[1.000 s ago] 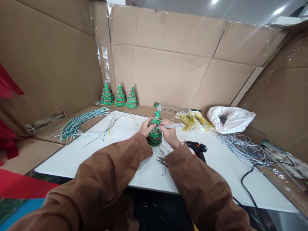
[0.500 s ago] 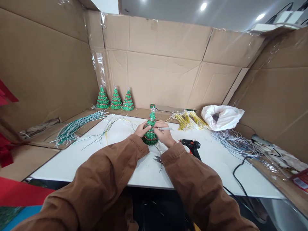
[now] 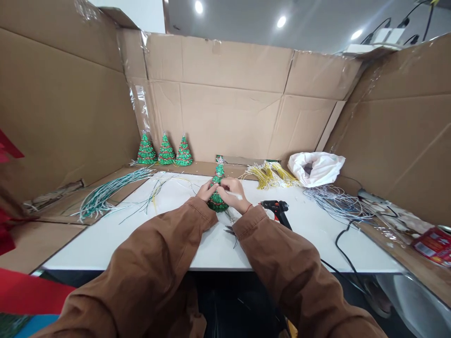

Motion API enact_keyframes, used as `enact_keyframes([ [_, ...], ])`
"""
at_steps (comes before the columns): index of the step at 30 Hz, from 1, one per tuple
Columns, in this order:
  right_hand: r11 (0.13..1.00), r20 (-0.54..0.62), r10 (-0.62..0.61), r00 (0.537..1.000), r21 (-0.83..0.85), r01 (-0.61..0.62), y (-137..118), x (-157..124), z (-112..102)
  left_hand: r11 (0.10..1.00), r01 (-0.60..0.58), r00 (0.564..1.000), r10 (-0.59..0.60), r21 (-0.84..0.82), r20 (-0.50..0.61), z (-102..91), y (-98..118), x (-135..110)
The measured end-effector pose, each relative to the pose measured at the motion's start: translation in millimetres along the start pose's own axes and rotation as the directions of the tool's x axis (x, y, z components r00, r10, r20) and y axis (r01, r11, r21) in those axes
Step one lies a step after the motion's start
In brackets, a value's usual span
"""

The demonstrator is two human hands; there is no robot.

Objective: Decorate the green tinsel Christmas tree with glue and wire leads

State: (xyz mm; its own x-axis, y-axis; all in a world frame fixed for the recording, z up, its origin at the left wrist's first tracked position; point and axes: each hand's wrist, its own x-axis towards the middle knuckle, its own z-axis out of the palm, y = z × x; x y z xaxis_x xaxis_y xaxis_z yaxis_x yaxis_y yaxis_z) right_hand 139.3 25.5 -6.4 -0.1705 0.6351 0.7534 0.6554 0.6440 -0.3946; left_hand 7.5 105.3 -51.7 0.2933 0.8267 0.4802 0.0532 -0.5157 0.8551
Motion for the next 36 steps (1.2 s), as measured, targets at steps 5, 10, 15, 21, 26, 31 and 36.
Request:
enact_keyframes([
  [5,0.994,0.030,0.108,0.994,-0.021,-0.107,-2.0,-6.0,-2.8,0.999,0.033,0.999,-0.033,-0.024,0.014,0.5,1.2,-2.2],
  [10,0.994,-0.003,0.108,0.994,-0.025,-0.109,-3.0,-9.2,-2.4,0.998,0.050,0.998,-0.048,-0.042,0.030,0.3,0.6,-2.0],
  [15,0.992,-0.001,0.128,0.992,-0.005,-0.128,-2.1,-9.2,-1.8,0.997,0.062,0.997,-0.060,-0.045,0.040,0.2,-1.6,-0.8],
  [21,0.977,0.001,0.207,0.978,0.058,-0.207,-1.0,-9.2,-2.9,0.997,0.062,0.997,-0.060,-0.051,0.044,2.3,-0.1,-1.8],
  [26,0.966,0.004,0.244,0.970,0.087,-0.243,-2.3,-9.5,-2.8,0.998,0.047,0.998,-0.045,-0.040,0.051,1.7,0.0,-2.6],
  [31,0.965,-0.012,0.255,0.967,0.064,-0.254,-5.0,-10.7,-3.7,0.999,0.033,0.999,-0.032,-0.025,0.041,0.8,-0.2,-2.9],
  [36,0.964,-0.009,0.259,0.966,0.071,-0.258,-4.0,-11.2,-3.3,0.999,0.029,0.999,-0.030,0.016,0.038,0.6,0.1,-3.7],
])
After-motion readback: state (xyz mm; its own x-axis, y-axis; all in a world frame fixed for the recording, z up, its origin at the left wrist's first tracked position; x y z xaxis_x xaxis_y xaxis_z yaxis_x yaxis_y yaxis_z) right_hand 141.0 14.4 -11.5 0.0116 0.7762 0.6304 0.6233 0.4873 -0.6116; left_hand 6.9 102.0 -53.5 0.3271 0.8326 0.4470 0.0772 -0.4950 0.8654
